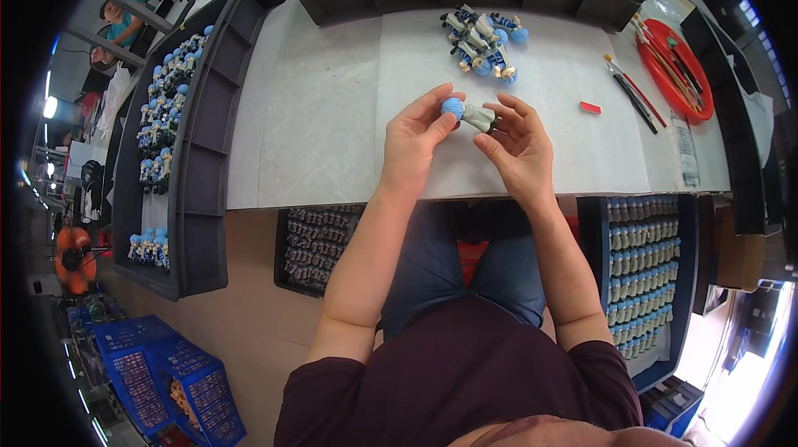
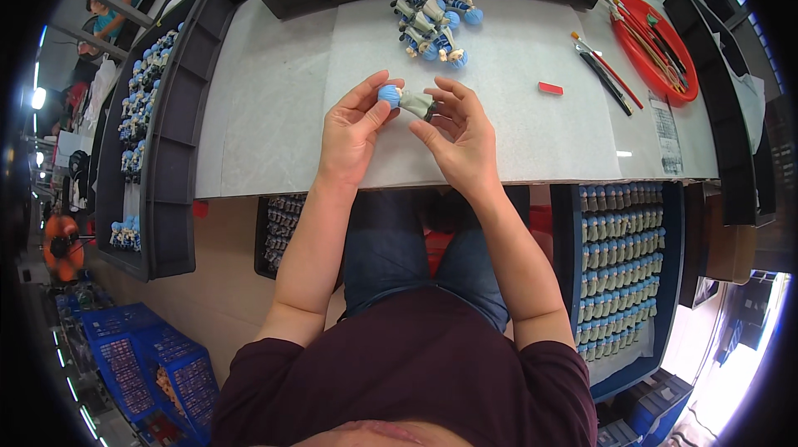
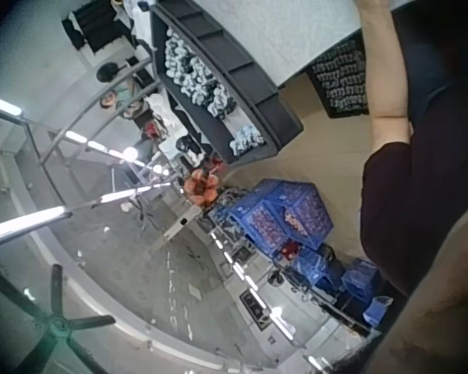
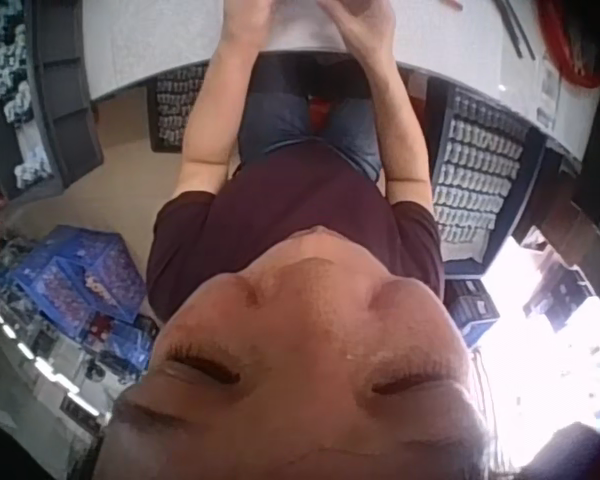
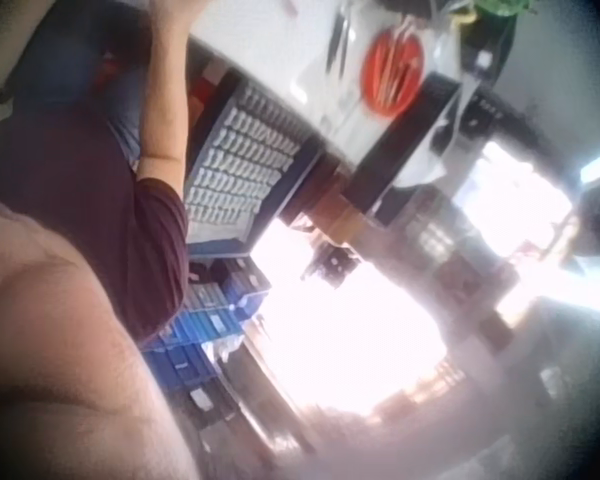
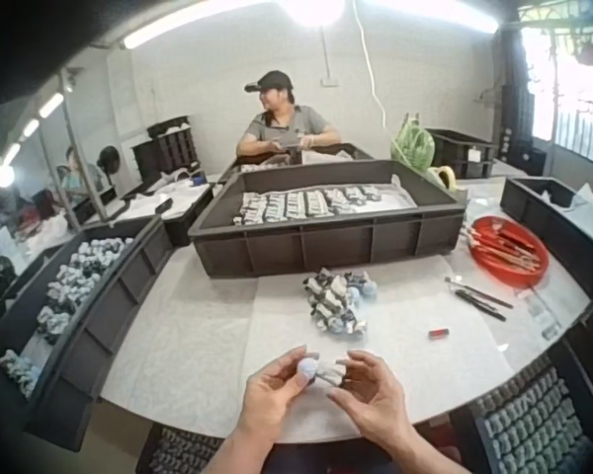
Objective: The person assembles small figurines by hand, attaching blue spherical heads to grey bodies. They pick up the components from a pile on the table, fit them together, and place the completed figurines into a blue tray. The process is repeated continuously throughout the clip.
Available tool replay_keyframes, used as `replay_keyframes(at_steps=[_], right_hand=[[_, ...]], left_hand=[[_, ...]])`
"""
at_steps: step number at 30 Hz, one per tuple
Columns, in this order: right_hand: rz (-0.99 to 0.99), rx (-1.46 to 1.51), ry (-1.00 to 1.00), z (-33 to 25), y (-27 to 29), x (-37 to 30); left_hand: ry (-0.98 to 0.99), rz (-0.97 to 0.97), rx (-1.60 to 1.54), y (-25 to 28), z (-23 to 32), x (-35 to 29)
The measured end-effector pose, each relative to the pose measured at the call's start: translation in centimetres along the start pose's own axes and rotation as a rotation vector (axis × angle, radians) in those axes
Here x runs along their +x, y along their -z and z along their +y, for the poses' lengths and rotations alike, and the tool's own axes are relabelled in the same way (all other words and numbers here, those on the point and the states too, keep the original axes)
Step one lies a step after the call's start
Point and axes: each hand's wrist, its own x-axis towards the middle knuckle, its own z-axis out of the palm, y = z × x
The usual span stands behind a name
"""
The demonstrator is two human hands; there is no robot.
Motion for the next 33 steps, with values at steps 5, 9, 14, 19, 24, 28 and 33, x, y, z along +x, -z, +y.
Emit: replay_keyframes(at_steps=[5,9,14,19,24,28,33], right_hand=[[0.000,-0.053,-0.019,-0.2,0.0,0.0],[0.002,-0.075,-0.013,-0.1,0.1,0.0],[0.003,-0.077,-0.017,0.0,0.0,-0.1],[0.019,-0.038,-0.017,0.3,0.0,0.0],[0.081,-0.195,0.116,-0.4,0.6,0.0],[0.235,-0.663,0.302,-2.3,5.6,2.4],[0.210,-1.126,0.082,-2.3,13.7,4.2]], left_hand=[[-0.011,-0.059,-0.045,0.3,-0.1,0.1],[-0.016,-0.072,-0.049,0.4,-0.1,0.2],[-0.008,-0.056,-0.053,0.4,-0.1,0.1],[0.003,-0.048,0.063,0.0,0.0,0.1],[0.007,-0.043,0.130,-0.6,-0.2,-0.1],[0.031,-0.074,0.238,-0.6,-0.3,-0.2],[0.036,-0.104,0.276,-1.3,-0.5,-0.1]])
